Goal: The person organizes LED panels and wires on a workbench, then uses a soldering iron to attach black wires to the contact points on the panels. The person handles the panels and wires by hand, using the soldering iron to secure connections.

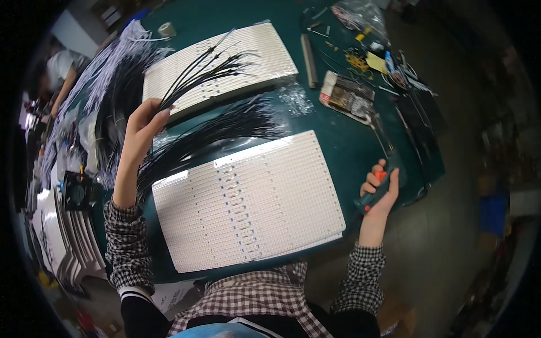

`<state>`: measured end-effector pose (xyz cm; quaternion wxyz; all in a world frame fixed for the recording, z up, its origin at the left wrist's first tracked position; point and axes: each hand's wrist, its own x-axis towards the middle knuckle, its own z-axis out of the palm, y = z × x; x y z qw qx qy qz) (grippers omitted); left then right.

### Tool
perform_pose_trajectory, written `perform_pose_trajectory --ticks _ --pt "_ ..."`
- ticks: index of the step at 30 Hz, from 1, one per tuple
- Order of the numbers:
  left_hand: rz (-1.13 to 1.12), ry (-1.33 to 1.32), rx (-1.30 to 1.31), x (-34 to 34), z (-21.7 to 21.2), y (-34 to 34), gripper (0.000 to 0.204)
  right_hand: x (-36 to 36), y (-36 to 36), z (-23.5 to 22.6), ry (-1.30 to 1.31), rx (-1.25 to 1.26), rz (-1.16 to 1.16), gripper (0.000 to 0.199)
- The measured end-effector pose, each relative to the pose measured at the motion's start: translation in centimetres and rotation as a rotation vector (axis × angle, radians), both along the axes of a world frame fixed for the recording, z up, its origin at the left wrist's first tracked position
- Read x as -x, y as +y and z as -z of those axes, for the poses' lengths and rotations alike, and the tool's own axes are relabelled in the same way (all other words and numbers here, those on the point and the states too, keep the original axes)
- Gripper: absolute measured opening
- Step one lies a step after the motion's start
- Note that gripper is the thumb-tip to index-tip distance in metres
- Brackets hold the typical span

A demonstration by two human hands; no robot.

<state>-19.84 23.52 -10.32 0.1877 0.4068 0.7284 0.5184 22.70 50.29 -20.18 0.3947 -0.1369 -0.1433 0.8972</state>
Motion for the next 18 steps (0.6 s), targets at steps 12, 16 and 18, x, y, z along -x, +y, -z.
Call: perform_pose_trajectory --ticks 12,16,18 --pt "-0.094 0.29 0.088 -0.4 -4.3 -2.2 0.024 -0.5 1.1 -0.2 -0.067 -0.079 0.004 0.035" --pt "-0.082 0.493 0.219 -0.7 -6.4 -1.8 0.021 -1.9 2.7 2.1 0.002 -0.174 -0.116 0.037" --pt "-0.044 0.586 0.137 0.5 -3.7 -0.6 0.02 -2.1 2.6 2.1 -0.003 -0.122 -0.099 0.034"
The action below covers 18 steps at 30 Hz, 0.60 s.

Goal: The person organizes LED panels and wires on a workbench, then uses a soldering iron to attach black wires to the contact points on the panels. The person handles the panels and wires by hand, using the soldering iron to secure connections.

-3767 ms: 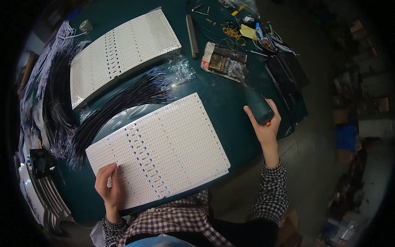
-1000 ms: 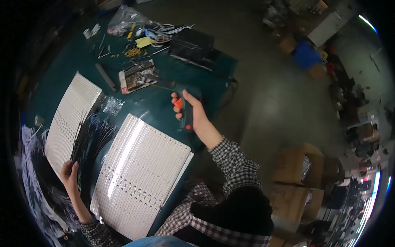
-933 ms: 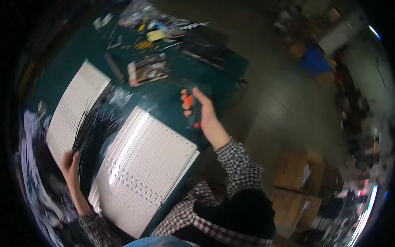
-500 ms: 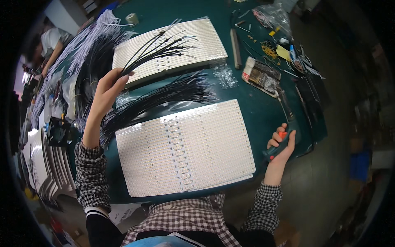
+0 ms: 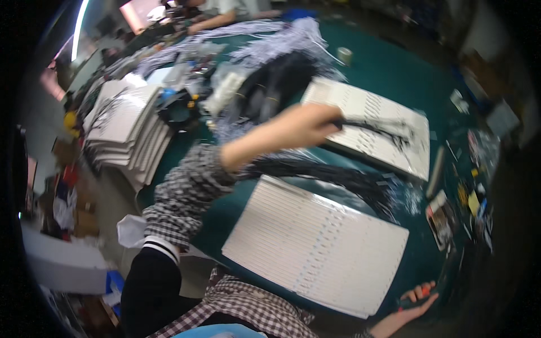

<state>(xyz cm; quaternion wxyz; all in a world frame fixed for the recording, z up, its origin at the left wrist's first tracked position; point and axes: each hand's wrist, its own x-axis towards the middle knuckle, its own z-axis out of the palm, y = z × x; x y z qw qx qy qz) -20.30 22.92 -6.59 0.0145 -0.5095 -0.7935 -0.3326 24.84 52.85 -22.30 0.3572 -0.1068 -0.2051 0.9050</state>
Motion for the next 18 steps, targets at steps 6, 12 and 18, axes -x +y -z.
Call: perform_pose_trajectory --ticks 6,12,18 --pt "0.031 -0.12 0.259 0.9 9.5 3.4 0.03 0.5 0.2 -0.4 -0.081 -0.025 0.068 0.034" --pt "0.021 -0.268 0.454 0.9 10.6 4.7 0.038 2.1 -2.0 -2.5 -0.137 0.001 0.188 0.032" --pt "-0.003 -0.204 0.27 0.6 10.9 3.8 0.026 2.1 -1.8 -2.4 -0.126 0.0 0.176 0.031"
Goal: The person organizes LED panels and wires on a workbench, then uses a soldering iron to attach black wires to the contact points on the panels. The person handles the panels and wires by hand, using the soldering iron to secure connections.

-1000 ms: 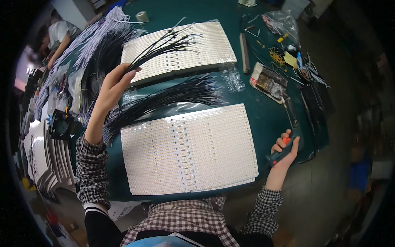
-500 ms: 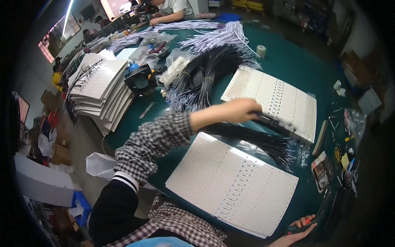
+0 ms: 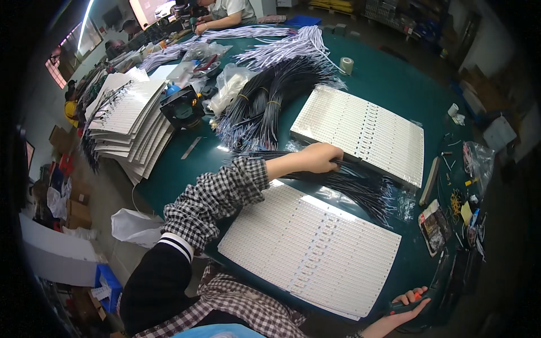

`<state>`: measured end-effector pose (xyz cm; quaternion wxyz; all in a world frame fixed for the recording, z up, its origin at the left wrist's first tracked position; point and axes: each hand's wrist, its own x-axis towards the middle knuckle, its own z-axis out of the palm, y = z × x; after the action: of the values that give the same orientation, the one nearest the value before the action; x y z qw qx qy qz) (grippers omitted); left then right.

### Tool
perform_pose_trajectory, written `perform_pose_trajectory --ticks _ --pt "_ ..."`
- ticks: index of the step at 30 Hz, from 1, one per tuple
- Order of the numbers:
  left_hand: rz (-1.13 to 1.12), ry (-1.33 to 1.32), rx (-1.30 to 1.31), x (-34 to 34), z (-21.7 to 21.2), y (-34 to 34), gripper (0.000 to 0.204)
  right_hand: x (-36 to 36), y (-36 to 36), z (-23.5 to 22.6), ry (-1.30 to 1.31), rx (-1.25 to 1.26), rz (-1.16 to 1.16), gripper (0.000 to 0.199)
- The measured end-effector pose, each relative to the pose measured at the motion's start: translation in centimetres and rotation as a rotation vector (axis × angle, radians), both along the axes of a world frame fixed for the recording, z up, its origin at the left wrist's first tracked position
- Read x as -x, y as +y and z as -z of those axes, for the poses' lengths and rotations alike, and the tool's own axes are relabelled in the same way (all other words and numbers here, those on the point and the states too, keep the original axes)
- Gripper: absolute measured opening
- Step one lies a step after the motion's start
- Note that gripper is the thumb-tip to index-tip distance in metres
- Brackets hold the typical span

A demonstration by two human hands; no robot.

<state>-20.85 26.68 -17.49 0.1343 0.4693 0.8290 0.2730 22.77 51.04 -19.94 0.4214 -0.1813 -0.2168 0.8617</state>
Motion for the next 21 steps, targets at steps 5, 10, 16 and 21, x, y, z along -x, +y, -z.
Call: perform_pose_trajectory --ticks 5,10,16,21 --pt "-0.07 0.101 -0.181 -1.1 -2.1 -0.3 0.022 0.5 -1.5 -1.2 -0.173 -0.069 0.143 0.031" --pt "-0.016 0.133 -0.207 -0.7 -5.7 -1.3 0.025 0.2 -0.7 -0.4 -0.065 -0.022 0.071 0.032" --pt "-0.094 0.427 -0.172 -1.8 -13.6 -3.5 0.021 -0.3 -0.3 -0.2 -0.003 -0.082 -0.043 0.034" --pt "0.083 0.711 -0.061 -3.0 -16.7 -2.8 0.009 1.3 -2.5 -2.2 -0.171 0.046 0.186 0.031"
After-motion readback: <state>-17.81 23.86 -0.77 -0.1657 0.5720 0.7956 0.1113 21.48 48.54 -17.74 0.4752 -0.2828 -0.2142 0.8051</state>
